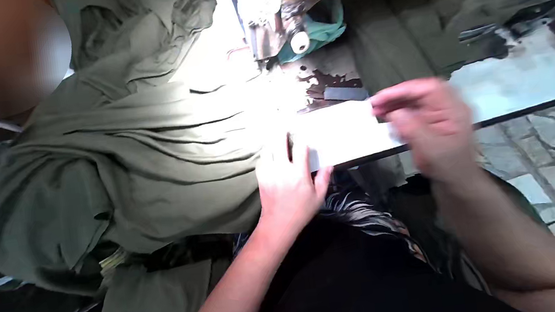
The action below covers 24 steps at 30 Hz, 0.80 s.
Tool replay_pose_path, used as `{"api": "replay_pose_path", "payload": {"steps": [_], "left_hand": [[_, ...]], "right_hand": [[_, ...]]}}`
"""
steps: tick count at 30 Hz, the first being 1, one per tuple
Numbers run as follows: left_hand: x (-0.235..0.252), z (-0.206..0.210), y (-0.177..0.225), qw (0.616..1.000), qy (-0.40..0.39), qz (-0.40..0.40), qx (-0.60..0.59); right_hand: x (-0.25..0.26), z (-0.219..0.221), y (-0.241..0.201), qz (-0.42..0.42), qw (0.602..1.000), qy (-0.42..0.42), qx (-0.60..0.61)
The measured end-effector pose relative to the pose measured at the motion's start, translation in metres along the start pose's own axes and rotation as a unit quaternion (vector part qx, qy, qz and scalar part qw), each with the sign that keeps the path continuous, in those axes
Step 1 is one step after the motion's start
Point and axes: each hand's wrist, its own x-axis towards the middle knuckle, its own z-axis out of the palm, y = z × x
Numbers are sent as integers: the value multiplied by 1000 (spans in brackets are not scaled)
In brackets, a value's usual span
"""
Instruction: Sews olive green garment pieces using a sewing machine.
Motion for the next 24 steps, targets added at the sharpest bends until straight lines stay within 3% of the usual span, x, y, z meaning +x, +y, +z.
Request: {"api": "replay_pose_path", "payload": {"steps": [3,8,11,13,17,21,22,24], "left_hand": [[32,4,-14,996,-30,-46,73],[72,-61,-39,962,-64,-253,-84],[85,-93,-67,979,-81,-163,89],[84,-111,-73,963,-113,-164,181],[70,-110,-36,968,-116,-216,55],[37,-60,-48,998,10,13,60],[29,-52,-51,995,18,58,76],[15,-40,-49,990,0,120,75]], "right_hand": [[4,44,4,67,987,-108,-95],[15,89,3,61,970,-207,-109],[36,127,-8,36,958,-270,-92],[43,155,-21,16,941,-333,-54],[14,183,-50,-77,888,-451,-46],[8,129,-62,-110,830,-543,70],[11,109,-57,-108,848,-499,140],[21,79,-38,-84,917,-331,205]]}}
